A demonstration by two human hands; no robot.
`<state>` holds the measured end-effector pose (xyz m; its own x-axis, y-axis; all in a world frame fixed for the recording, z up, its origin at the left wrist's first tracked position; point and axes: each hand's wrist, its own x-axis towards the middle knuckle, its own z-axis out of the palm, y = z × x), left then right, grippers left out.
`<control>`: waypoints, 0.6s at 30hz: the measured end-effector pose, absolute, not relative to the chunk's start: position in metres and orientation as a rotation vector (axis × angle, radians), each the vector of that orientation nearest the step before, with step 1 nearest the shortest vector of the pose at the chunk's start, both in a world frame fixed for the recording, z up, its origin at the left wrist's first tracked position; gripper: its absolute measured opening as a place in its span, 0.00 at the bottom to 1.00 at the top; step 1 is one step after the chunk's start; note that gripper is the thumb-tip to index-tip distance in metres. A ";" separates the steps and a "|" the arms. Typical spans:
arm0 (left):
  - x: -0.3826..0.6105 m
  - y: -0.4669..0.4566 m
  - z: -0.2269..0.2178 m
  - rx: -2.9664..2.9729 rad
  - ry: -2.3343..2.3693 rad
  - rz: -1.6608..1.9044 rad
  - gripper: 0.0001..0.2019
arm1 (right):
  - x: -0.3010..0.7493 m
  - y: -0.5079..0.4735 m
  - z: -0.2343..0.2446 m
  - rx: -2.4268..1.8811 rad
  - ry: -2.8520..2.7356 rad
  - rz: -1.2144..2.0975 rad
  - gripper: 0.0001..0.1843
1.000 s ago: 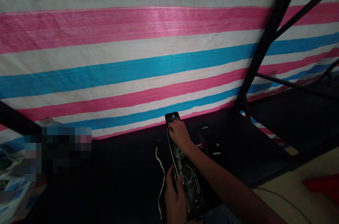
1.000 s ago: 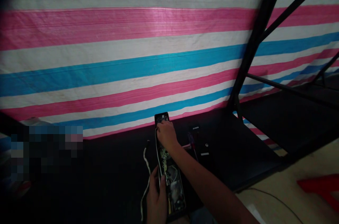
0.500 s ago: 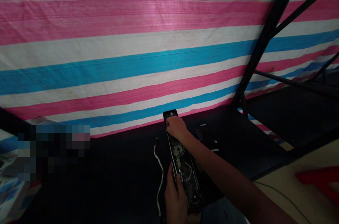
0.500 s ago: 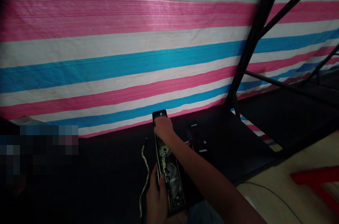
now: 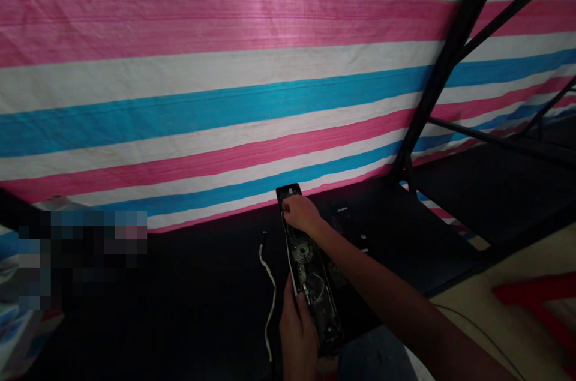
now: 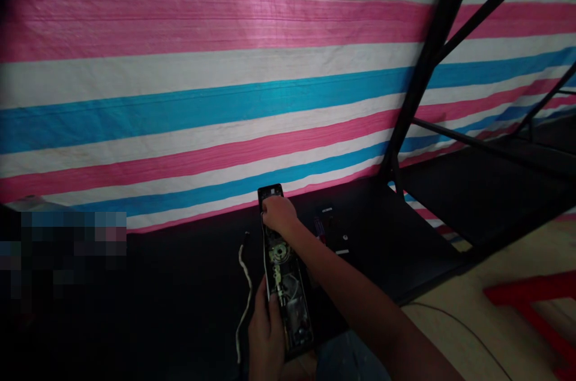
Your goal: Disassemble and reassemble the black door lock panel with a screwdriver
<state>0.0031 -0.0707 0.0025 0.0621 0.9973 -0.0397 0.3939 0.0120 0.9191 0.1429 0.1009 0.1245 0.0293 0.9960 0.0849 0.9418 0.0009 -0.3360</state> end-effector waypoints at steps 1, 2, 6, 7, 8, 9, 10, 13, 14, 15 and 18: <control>0.003 -0.071 0.003 1.505 1.457 0.922 0.26 | 0.143 0.100 0.123 -2.007 -1.976 0.248 0.10; 0.003 -0.071 0.004 1.502 1.454 0.926 0.26 | 0.142 0.100 0.122 -2.004 -1.966 0.240 0.11; 0.004 -0.071 0.004 1.504 1.429 0.942 0.26 | 0.138 0.101 0.116 -1.981 -1.913 0.206 0.09; 0.003 -0.071 0.004 1.504 1.426 0.947 0.26 | 0.137 0.101 0.115 -1.962 -1.903 0.198 0.09; 0.003 -0.071 0.004 1.502 1.422 0.955 0.26 | 0.136 0.100 0.113 -1.935 -1.895 0.191 0.08; 0.003 -0.071 0.004 1.499 1.417 0.961 0.26 | 0.136 0.100 0.112 -1.902 -1.889 0.184 0.08; 0.003 -0.071 0.005 1.497 1.412 0.964 0.26 | 0.137 0.099 0.111 -1.863 -1.884 0.181 0.07; 0.003 -0.071 0.008 1.496 1.406 0.961 0.26 | 0.146 0.090 0.109 -1.725 -1.857 0.192 0.07; 0.003 -0.071 0.010 1.497 1.405 0.954 0.26 | 0.152 0.085 0.109 -1.689 -1.829 0.193 0.08; 0.002 -0.072 0.011 1.494 1.400 0.940 0.26 | 0.159 0.077 0.109 -1.666 -1.791 0.187 0.09; -0.006 -0.078 0.016 1.470 1.372 0.863 0.27 | 0.183 0.044 0.105 -1.663 -1.627 0.147 0.12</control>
